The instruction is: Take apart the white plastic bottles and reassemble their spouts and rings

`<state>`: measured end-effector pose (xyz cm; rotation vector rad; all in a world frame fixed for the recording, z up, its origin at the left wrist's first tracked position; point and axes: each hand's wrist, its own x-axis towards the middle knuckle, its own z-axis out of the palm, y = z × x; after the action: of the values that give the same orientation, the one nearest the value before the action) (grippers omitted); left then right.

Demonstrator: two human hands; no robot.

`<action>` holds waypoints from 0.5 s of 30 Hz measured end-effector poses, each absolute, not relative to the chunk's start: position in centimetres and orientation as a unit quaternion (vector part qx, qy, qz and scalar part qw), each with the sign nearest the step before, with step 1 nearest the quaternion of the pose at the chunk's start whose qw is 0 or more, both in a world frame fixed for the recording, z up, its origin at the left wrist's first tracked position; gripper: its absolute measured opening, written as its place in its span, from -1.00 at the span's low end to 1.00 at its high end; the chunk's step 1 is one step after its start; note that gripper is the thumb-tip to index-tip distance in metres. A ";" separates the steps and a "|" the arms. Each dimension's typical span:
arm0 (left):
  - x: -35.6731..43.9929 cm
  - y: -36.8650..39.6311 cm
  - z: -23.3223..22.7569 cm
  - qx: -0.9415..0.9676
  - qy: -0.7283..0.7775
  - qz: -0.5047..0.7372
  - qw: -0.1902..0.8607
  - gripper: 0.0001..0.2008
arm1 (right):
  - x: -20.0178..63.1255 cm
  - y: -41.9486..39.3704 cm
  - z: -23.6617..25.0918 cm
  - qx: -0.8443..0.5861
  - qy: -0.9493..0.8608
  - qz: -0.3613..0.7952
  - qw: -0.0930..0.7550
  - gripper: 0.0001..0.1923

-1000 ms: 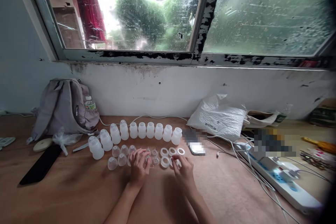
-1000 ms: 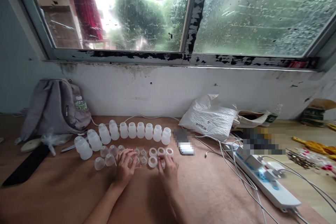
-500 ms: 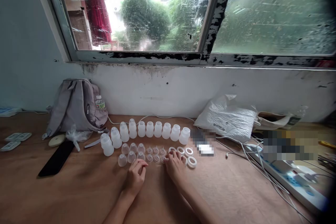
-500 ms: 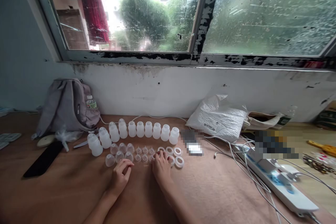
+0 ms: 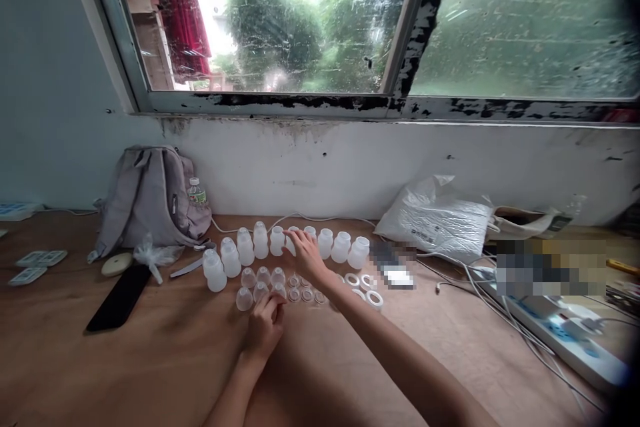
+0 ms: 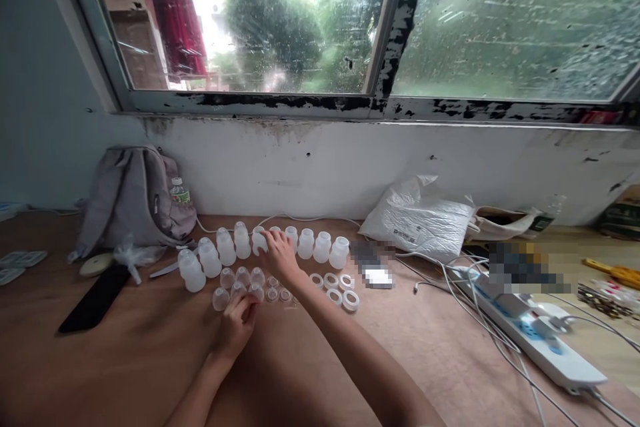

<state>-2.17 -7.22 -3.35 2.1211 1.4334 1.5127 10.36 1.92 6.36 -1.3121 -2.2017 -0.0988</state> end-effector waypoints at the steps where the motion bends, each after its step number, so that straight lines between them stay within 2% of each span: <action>1: -2.4 -7.2 -3.3 0.707 0.483 0.511 0.080 -0.80 | 9.3 3.1 7.0 -0.467 -0.842 -0.036 0.267 -0.61; 8: -3.3 -7.2 -2.8 0.693 0.492 0.525 0.042 -0.81 | 4.7 8.4 7.5 -0.416 -0.882 -0.029 0.220 -0.61; 12: -3.2 -7.4 -2.4 0.683 0.505 0.527 0.006 -0.82 | 5.1 7.0 7.9 -0.409 -0.884 -0.026 0.224 -0.70; 15: -2.9 -7.6 -2.1 0.657 0.528 0.535 -0.061 -0.81 | 6.9 3.8 9.0 -0.412 -0.875 -0.027 0.254 -0.67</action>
<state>-2.95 -7.64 -2.09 2.1464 1.7251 1.7503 6.87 3.82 9.01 -1.1190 -2.3758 -0.0731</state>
